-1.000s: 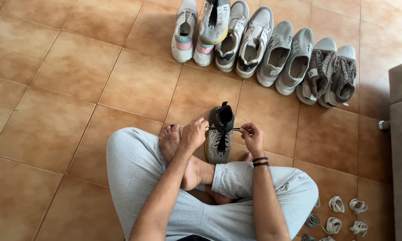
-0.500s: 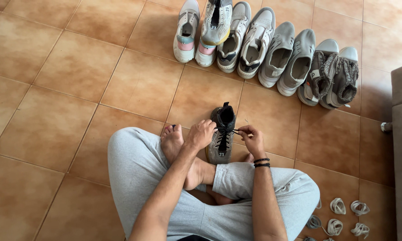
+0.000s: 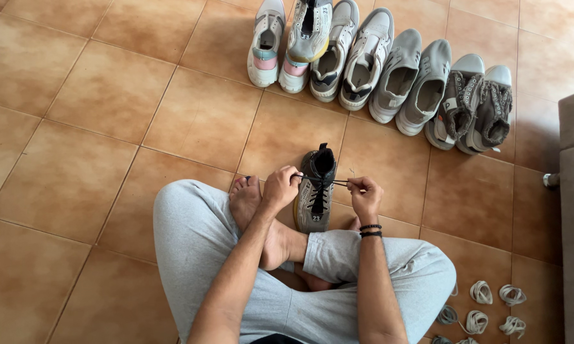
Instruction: The person sits on a tiled floor and removes the existing laces from a pair of sneakers. They then thread new black laces through the eyelets of one shoe, pulling them through each hole to re-lace the shoe.
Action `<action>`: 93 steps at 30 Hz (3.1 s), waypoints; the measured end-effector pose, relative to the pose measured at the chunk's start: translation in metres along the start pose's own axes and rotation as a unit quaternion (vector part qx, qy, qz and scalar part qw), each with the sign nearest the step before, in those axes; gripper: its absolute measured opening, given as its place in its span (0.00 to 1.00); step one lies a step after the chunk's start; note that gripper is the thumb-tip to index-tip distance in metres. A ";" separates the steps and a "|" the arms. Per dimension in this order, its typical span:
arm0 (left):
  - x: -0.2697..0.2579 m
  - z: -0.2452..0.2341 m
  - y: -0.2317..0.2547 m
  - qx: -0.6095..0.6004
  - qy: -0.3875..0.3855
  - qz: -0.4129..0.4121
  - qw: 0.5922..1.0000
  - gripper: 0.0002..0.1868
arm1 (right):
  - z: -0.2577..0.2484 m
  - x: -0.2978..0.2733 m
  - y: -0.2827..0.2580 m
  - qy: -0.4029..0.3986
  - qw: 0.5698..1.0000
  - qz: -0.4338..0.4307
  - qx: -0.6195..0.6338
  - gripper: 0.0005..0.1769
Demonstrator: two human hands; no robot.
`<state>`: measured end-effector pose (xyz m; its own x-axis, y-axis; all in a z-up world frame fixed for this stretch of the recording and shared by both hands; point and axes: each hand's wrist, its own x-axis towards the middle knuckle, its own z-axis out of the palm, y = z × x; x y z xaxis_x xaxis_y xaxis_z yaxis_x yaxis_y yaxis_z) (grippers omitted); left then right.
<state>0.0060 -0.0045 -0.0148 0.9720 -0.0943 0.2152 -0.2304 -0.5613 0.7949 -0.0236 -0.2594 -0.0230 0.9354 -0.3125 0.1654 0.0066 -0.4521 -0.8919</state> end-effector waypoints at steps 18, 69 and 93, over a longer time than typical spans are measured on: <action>-0.007 0.043 -0.055 0.113 -0.309 -0.095 0.939 0.20 | 0.029 -0.016 0.063 -0.305 0.937 0.161 -0.051 0.12; 0.009 0.070 -0.058 -0.054 -0.204 -0.079 0.974 0.61 | 0.021 -0.018 0.028 -0.212 0.924 0.249 0.201 0.36; -0.218 -0.300 -0.090 -0.571 0.212 -0.187 0.771 0.48 | 0.186 -0.160 -0.281 -0.446 0.880 -0.006 0.164 0.32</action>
<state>-0.1986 0.3130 0.0370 0.9340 0.3106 -0.1767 -0.0627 0.6293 0.7746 -0.1090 0.0729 0.1230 0.8383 0.5379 -0.0894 -0.0163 -0.1390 -0.9902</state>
